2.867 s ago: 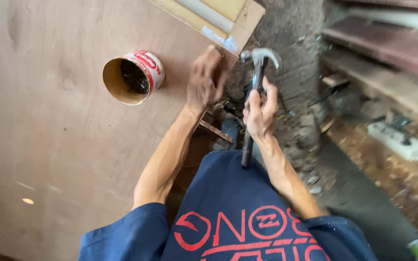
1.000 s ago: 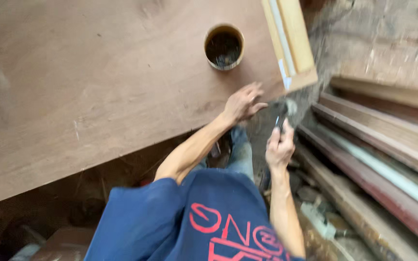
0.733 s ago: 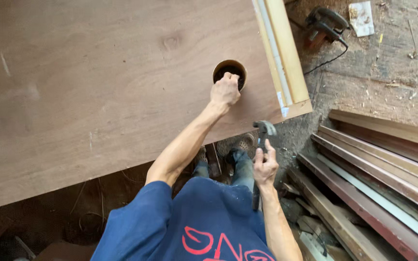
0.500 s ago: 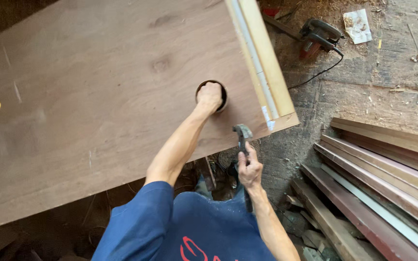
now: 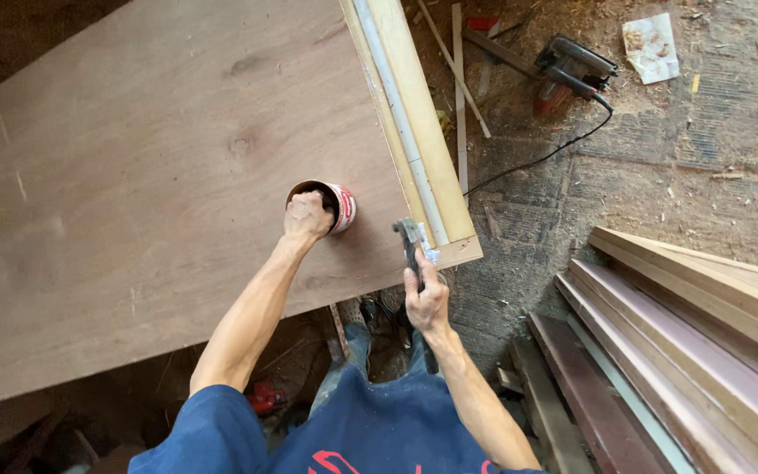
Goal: The person assembles a wooden frame by attaching a plywood sheet to wooden strips using a hammer and nails. They repeatedly hammer nails into the wood, adjust the plywood, and use pliers to remove or reposition nails.
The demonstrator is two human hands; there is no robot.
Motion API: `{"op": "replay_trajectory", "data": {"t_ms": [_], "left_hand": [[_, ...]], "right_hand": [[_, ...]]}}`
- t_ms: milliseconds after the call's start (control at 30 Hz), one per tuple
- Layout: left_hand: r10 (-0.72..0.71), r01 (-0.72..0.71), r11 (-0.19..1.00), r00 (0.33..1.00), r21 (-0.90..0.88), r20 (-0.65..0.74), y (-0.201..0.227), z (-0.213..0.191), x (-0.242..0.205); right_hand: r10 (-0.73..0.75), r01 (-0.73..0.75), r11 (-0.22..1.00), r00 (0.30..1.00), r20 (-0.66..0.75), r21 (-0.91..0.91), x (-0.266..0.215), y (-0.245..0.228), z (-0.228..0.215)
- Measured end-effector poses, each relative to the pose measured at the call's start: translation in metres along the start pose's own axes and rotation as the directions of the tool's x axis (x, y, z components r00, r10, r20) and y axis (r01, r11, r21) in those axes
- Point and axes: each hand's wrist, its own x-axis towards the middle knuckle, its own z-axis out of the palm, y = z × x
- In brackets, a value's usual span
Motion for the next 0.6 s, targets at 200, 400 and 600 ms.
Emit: {"op": "replay_trajectory", "data": {"t_ms": [200, 400, 600], "left_hand": [[-0.248, 0.238, 0.968, 0.949, 0.074, 0.193, 0.018, -0.025, -0.004], [-0.272, 0.248, 0.96, 0.937, 0.132, 0.219, 0.021, -0.024, 0.003], [-0.241, 0.239, 0.97, 0.959, 0.033, 0.15, 0.014, -0.027, -0.01]], "right_hand": [[0.398, -0.402, 0.916, 0.903, 0.161, -0.008, 0.022, -0.006, -0.019], [0.231, -0.239, 0.97, 0.962, 0.147, 0.036, 0.022, -0.013, 0.001], [0.18, -0.174, 0.984, 0.958, 0.222, -0.045, 0.002, -0.018, 0.018]]}}
